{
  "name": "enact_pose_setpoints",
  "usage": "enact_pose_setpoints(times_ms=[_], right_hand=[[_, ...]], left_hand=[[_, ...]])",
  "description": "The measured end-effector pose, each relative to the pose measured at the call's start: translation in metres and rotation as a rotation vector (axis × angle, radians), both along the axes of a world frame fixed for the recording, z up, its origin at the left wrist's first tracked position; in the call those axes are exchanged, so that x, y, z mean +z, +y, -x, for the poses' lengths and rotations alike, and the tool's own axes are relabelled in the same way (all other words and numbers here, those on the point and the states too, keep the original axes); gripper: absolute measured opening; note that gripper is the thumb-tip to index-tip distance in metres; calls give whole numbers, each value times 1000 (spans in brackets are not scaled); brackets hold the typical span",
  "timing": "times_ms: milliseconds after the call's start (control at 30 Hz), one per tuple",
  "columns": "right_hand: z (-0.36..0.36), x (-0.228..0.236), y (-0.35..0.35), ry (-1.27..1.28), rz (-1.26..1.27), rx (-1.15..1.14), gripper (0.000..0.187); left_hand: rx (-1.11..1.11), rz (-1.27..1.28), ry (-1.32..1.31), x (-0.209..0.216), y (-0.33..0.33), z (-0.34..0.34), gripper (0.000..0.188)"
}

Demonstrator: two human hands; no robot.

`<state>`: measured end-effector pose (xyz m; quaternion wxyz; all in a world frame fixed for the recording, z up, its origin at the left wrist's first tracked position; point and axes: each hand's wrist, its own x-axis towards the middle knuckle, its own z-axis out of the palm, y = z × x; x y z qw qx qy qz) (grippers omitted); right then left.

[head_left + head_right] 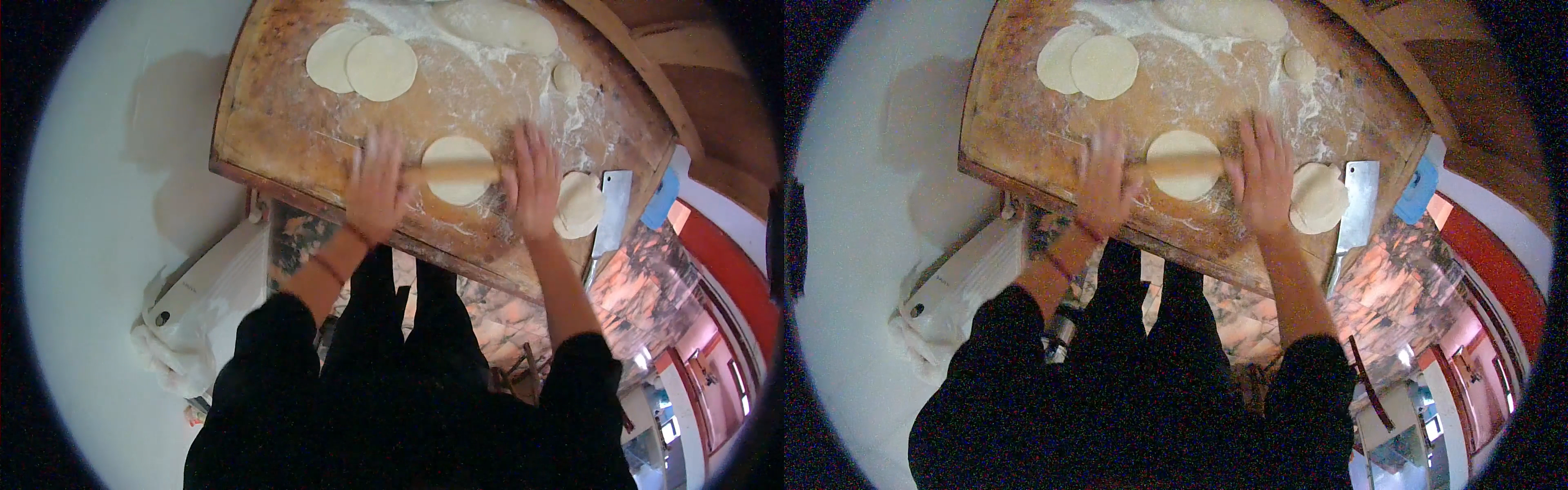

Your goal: The person flattens small pieces of dough with a rolling pin on a wooden board. The person picks up a small dough ball, places it on the floured board, and rolls it out by hand into a thin circular wrapper, repeating this for several pieces and stacking the finished wrappers.

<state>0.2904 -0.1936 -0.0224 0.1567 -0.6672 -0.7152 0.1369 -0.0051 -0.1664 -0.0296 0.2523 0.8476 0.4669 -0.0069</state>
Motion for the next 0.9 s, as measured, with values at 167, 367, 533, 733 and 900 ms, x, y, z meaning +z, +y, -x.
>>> enact_pose_setpoints(times_ms=[167, 367, 533, 733, 900], right_hand=[[-22, -21, 19, -36, -128, 9, 68], [-3, 9, -74, 34, 130, 75, 60], [24, 2, -92, -7, 57, 234, 57], [57, 27, -122, 59, -29, 39, 37], [68, 22, -148, 226, 26, -78, 33]], left_hand=[[161, -242, -8, 1, 47, -38, 88], [-75, 86, -305, 27, -51, -6, 77], [116, 223, -393, 25, 23, -58, 58], [-176, 210, -301, -8, 69, -83, 37], [-49, 398, -178, 15, 87, -56, 14]])
